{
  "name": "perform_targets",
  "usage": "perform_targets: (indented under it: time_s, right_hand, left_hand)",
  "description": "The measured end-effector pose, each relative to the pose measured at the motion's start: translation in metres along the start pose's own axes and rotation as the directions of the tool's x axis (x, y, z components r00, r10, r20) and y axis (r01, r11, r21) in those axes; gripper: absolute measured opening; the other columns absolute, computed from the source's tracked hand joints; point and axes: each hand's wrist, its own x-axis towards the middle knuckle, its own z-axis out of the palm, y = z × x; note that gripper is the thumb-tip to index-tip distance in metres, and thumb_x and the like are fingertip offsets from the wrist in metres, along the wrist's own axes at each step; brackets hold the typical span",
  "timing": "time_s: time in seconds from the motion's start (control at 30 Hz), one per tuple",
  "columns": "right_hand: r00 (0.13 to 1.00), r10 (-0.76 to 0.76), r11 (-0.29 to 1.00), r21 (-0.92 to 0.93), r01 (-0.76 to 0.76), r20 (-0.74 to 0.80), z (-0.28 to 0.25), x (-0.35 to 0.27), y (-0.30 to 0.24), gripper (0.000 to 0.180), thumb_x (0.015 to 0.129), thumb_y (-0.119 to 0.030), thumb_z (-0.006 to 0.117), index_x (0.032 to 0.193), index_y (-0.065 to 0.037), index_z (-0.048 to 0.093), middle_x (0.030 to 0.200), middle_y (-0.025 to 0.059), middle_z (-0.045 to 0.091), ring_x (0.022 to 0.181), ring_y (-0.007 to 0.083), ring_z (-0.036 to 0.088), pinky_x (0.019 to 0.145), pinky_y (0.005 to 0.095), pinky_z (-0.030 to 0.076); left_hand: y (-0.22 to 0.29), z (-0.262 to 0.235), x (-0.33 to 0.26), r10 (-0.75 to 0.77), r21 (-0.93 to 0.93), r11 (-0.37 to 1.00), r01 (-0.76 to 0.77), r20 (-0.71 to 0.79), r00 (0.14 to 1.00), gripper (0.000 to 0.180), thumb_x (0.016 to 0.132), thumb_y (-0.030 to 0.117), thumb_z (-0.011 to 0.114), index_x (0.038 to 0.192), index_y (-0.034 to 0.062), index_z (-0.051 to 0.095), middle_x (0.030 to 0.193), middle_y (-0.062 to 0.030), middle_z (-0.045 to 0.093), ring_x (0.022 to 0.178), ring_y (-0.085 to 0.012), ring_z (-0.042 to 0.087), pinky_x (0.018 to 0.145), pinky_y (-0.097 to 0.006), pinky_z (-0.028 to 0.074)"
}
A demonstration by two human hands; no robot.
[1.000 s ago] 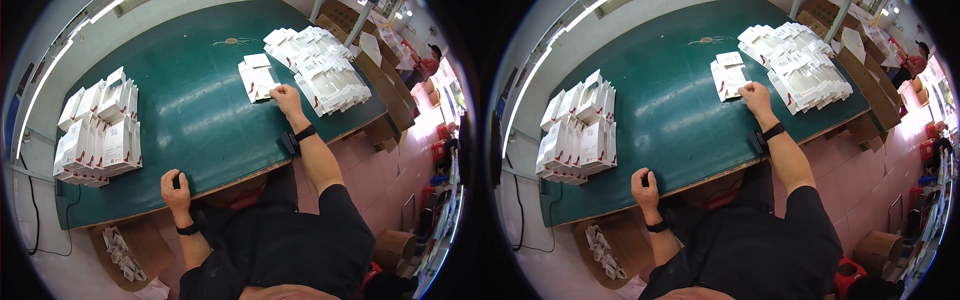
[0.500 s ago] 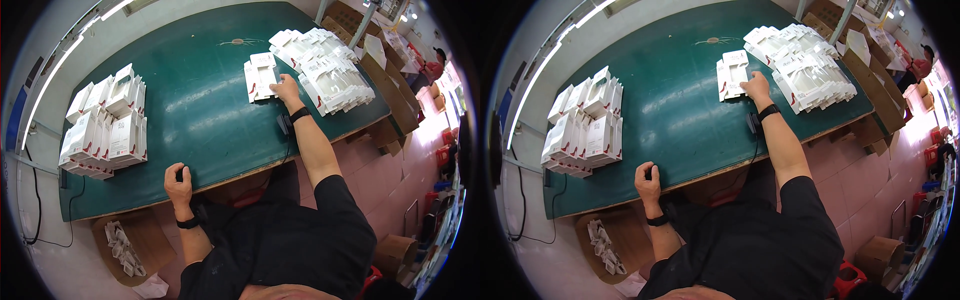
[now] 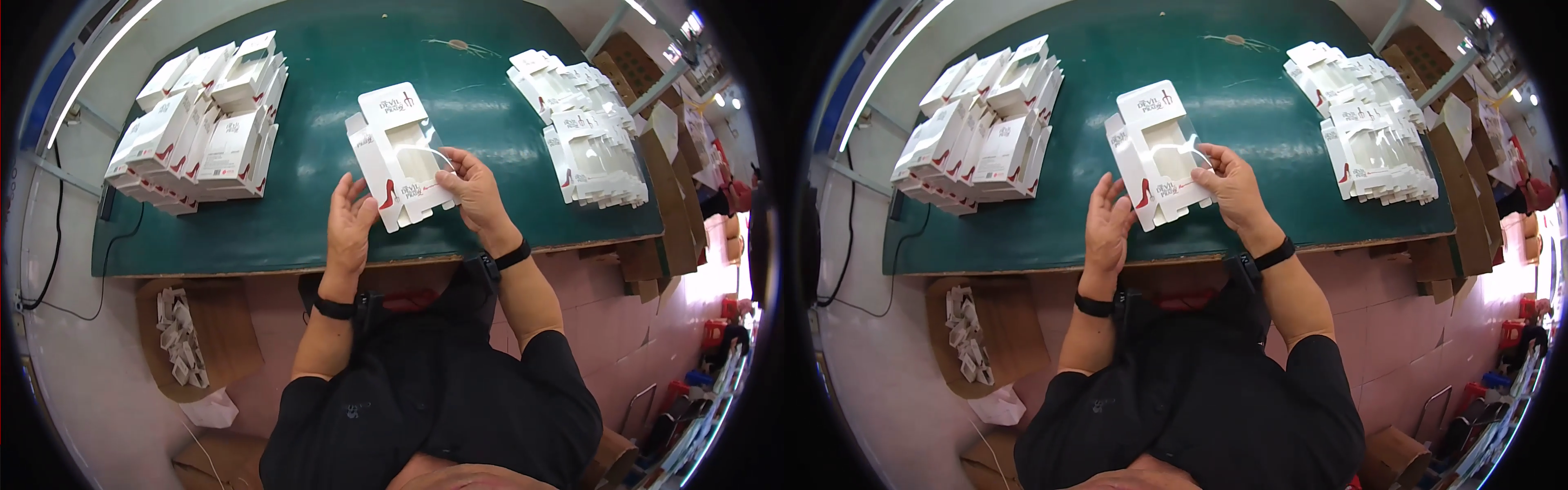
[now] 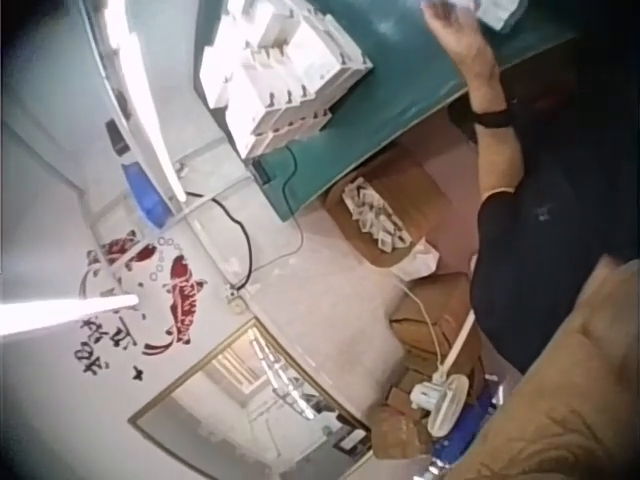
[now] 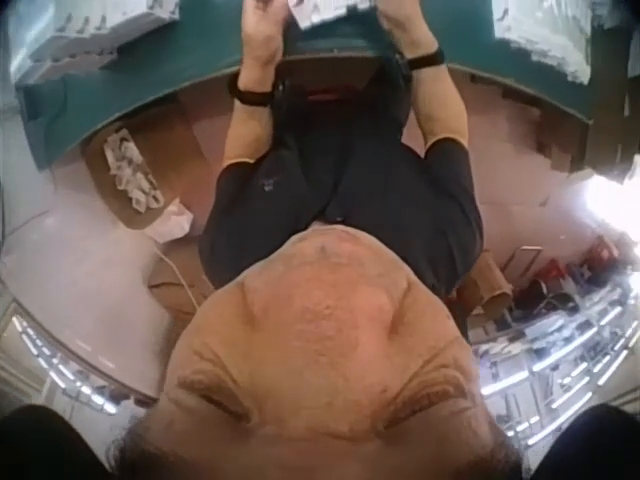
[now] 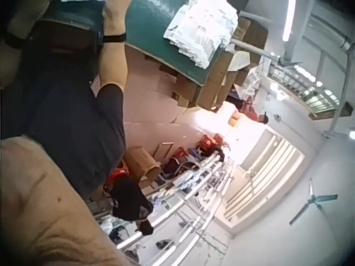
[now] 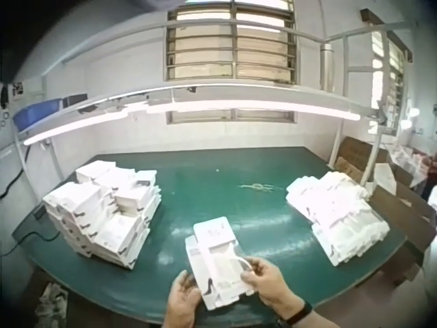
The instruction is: The person picks up a flat box from a stack, folds the sides and flaps by hand to form its shape, and places the assembled box onto a different stack. This process is repeated for several more boxes.
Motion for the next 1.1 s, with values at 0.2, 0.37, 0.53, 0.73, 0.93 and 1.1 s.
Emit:
perform_targets:
  time_s: [0.2,0.37,0.53,0.73,0.93,1.1]
  right_hand:
    - [0.989,-0.056,0.902,-0.418,0.109,0.137,0.040,-0.026,0.013,0.058,0.099,-0.010,0.073,0.151,0.001,0.051,0.126,0.0115,0.069,0.109,0.0188,0.068,0.089,0.0297,0.057]
    - [0.866,-0.398,0.521,-0.702,0.486,0.304,0.056,-0.034,0.030,0.061,0.103,-0.024,0.071,0.155,-0.002,0.048,0.141,0.0150,0.062,0.121,0.0255,0.065,0.093,0.0330,0.057]
    - [0.915,-0.276,0.667,-0.627,0.403,0.294,0.060,-0.040,0.025,0.060,0.105,-0.032,0.067,0.155,-0.003,0.050,0.148,0.0163,0.059,0.125,0.0266,0.063,0.097,0.0346,0.055]
    - [0.931,-0.226,0.672,-0.646,0.361,0.286,0.053,-0.034,0.027,0.050,0.106,-0.023,0.064,0.151,-0.004,0.054,0.149,0.0156,0.059,0.125,0.0259,0.064,0.098,0.0355,0.056]
    - [0.845,-0.322,0.594,-0.605,0.531,0.426,0.021,-0.021,0.015,0.050,0.096,0.003,0.065,0.145,-0.007,0.061,0.149,0.0158,0.059,0.127,0.0281,0.064,0.101,0.0372,0.056]
    - [0.657,-0.446,0.204,-0.645,0.736,0.608,0.032,-0.022,0.002,0.062,0.082,0.009,0.073,0.141,-0.010,0.065,0.150,0.0158,0.059,0.131,0.0347,0.061,0.105,0.0396,0.054]
  left_hand:
    - [0.001,0.001,0.000,0.069,-0.140,0.988,-0.062,0.044,0.997,0.069,0.104,0.012,0.068,0.160,-0.0009,0.029,0.149,-0.0156,0.051,0.134,-0.0230,0.056,0.111,-0.037,0.049]
    - [0.000,-0.004,-0.006,0.055,-0.029,0.998,-0.054,0.046,0.997,0.065,0.105,0.014,0.067,0.157,-0.0020,0.033,0.146,-0.0145,0.054,0.131,-0.0218,0.057,0.109,-0.037,0.050]
    - [0.004,-0.017,-0.004,-0.048,-0.053,0.997,0.053,0.096,0.994,0.054,0.109,0.022,0.062,0.153,-0.0027,0.042,0.140,-0.0142,0.060,0.125,-0.0214,0.062,0.106,-0.036,0.052]
    - [0.004,-0.024,-0.003,-0.112,-0.051,0.992,0.117,0.088,0.990,0.052,0.112,0.031,0.056,0.147,-0.0065,0.049,0.136,-0.0170,0.065,0.120,-0.0221,0.067,0.101,-0.036,0.055]
    - [0.016,-0.036,-0.004,-0.244,-0.154,0.953,0.263,0.128,0.961,0.053,0.111,0.031,0.056,0.145,-0.0089,0.050,0.134,-0.0189,0.067,0.115,-0.0246,0.071,0.097,-0.037,0.058]
    - [0.015,-0.030,-0.007,-0.256,-0.160,0.947,0.280,0.154,0.954,0.055,0.111,0.034,0.056,0.145,-0.0089,0.051,0.132,-0.0189,0.068,0.113,-0.0251,0.072,0.096,-0.037,0.059]
